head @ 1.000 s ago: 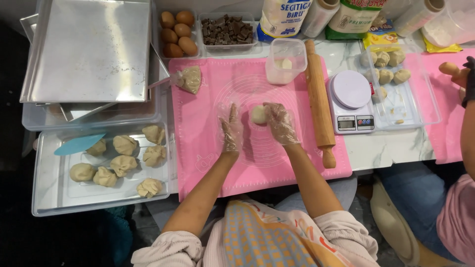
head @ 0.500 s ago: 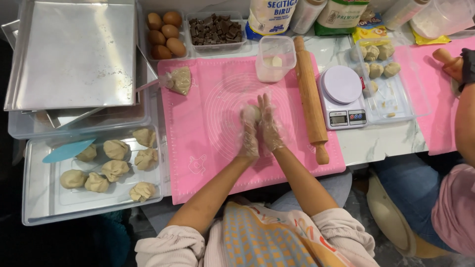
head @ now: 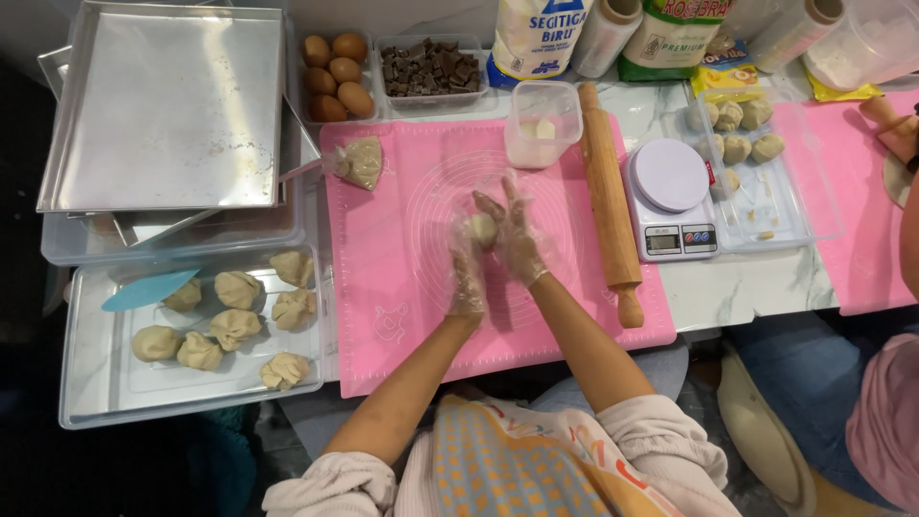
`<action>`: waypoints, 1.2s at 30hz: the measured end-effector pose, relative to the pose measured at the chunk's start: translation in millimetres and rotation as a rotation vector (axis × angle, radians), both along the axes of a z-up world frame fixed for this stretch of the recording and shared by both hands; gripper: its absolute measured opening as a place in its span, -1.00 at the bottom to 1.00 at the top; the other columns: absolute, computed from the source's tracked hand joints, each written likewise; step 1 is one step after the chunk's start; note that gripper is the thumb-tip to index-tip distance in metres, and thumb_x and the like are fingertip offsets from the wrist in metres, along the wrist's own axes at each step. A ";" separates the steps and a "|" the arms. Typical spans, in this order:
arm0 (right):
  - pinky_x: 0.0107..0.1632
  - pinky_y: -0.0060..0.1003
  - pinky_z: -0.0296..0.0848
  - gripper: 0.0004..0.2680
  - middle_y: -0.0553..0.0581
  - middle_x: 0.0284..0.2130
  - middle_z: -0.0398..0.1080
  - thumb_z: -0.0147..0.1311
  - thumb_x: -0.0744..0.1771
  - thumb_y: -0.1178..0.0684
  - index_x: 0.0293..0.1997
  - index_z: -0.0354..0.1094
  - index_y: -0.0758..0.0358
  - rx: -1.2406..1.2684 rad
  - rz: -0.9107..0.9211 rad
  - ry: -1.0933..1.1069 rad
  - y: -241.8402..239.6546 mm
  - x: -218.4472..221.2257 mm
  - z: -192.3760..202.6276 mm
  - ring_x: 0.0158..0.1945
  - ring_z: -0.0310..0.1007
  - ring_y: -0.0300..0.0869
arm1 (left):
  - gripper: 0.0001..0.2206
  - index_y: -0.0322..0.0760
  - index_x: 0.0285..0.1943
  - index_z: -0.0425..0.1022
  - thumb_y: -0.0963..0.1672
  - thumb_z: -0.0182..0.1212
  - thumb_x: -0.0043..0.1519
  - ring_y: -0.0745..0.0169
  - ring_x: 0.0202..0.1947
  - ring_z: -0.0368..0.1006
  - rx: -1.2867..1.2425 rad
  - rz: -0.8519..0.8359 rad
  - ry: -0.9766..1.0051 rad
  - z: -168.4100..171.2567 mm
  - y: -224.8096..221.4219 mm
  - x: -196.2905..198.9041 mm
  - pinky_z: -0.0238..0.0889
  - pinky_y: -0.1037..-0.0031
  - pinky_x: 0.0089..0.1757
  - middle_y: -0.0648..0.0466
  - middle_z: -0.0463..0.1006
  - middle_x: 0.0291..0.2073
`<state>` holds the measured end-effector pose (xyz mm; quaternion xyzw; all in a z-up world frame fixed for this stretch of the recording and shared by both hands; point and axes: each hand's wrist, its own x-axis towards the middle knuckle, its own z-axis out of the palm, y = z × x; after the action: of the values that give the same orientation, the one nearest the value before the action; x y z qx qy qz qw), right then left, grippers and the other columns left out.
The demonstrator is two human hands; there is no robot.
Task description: Rolling out dough balls with a rolling pin and filling them with chocolate to make buns.
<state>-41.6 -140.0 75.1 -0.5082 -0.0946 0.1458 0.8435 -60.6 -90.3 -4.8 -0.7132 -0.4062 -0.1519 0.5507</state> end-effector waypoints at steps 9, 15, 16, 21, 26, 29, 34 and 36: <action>0.21 0.08 -0.12 -0.52 0.19 0.25 -0.31 -0.44 0.27 -0.34 0.29 -0.44 -0.12 0.060 -0.154 0.008 6.7 -14.2 -10.6 0.27 -0.25 0.11 | -0.57 -0.01 0.30 -0.24 -0.10 -0.37 0.22 -0.07 0.27 -0.37 -0.228 -0.267 0.150 -15.1 -3.4 4.6 -0.35 -0.10 0.08 -0.09 -0.23 0.26; 0.21 0.00 -0.17 -0.52 0.27 0.19 -0.12 -0.58 0.29 -0.34 0.29 -0.42 0.02 -0.371 -0.109 -0.120 -11.7 -18.7 -11.3 0.24 -0.22 0.12 | -0.53 -0.29 0.30 -0.24 -0.20 -0.28 0.18 -0.14 0.28 -0.43 -0.382 -0.437 0.258 -23.0 40.7 26.1 -0.32 -0.15 0.08 -0.22 -0.30 0.26; 0.23 -0.04 -0.21 -0.52 0.23 0.20 -0.12 -0.58 0.29 -0.34 0.29 -0.37 0.04 -0.384 -0.150 -0.149 -18.4 -10.8 -13.4 0.25 -0.23 0.09 | -0.52 -0.36 0.30 -0.24 -0.22 -0.25 0.17 -0.16 0.28 -0.44 -0.420 -0.482 0.288 -25.4 47.3 28.5 -0.31 -0.16 0.09 -0.25 -0.32 0.26; 0.23 -0.25 -0.18 -0.56 0.05 0.20 -0.09 -0.55 0.30 -0.28 0.28 -0.27 0.04 -0.818 -0.139 -0.593 -42.1 -2.2 -5.0 0.26 -0.19 -0.09 | -0.39 0.00 0.34 -0.30 0.13 -0.28 0.15 0.28 0.30 -0.42 0.726 0.305 0.926 -47.2 66.5 28.8 -0.53 0.33 0.19 0.21 -0.33 0.30; 0.23 0.02 -0.31 -0.44 0.20 0.21 -0.15 -0.50 0.24 -0.39 0.25 -0.20 0.21 -1.540 0.222 -1.150 -27.2 -4.6 -7.5 0.28 -0.29 0.07 | -0.49 -0.06 0.33 -0.24 -0.03 -0.33 0.17 0.17 0.24 -0.24 0.389 0.053 0.563 -44.7 69.2 27.8 -0.30 0.29 0.15 0.22 -0.26 0.29; 0.23 0.01 -0.42 -0.41 0.17 0.21 -0.14 -0.62 0.23 -0.43 0.25 -0.20 0.18 -1.540 0.233 -1.161 -28.7 -1.0 -13.0 0.28 -0.31 0.02 | -0.53 -0.09 0.32 -0.21 -0.12 -0.36 0.18 0.10 0.19 -0.13 0.186 -0.095 0.338 -42.1 69.4 26.1 -0.16 0.27 0.13 0.23 -0.21 0.27; 0.24 0.02 -0.36 -0.39 0.19 0.19 -0.11 -0.44 0.21 -0.44 0.24 -0.19 0.22 -1.518 0.233 -1.166 -17.9 -18.8 7.7 0.27 -0.24 0.02 | -0.55 -0.14 0.31 -0.17 -0.26 -0.40 0.20 0.00 0.13 0.04 -0.120 -0.310 -0.001 -33.6 69.1 23.3 0.04 0.23 0.10 0.24 -0.15 0.26; 0.24 0.04 -0.34 -0.39 0.21 0.17 -0.07 -0.40 0.21 -0.45 0.22 -0.14 0.23 -1.560 0.261 -1.160 -15.2 -21.1 12.5 0.26 -0.21 0.02 | -0.54 -0.16 0.30 -0.15 -0.31 -0.42 0.20 -0.03 0.11 0.09 -0.220 -0.374 -0.115 -20.2 67.1 18.5 0.11 0.22 0.09 0.24 -0.13 0.25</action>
<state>-62.8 -155.3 87.6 -0.9014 -0.4268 -0.0129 0.0712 -42.1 -23.2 -25.0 -0.8222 -0.3116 -0.2467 0.4074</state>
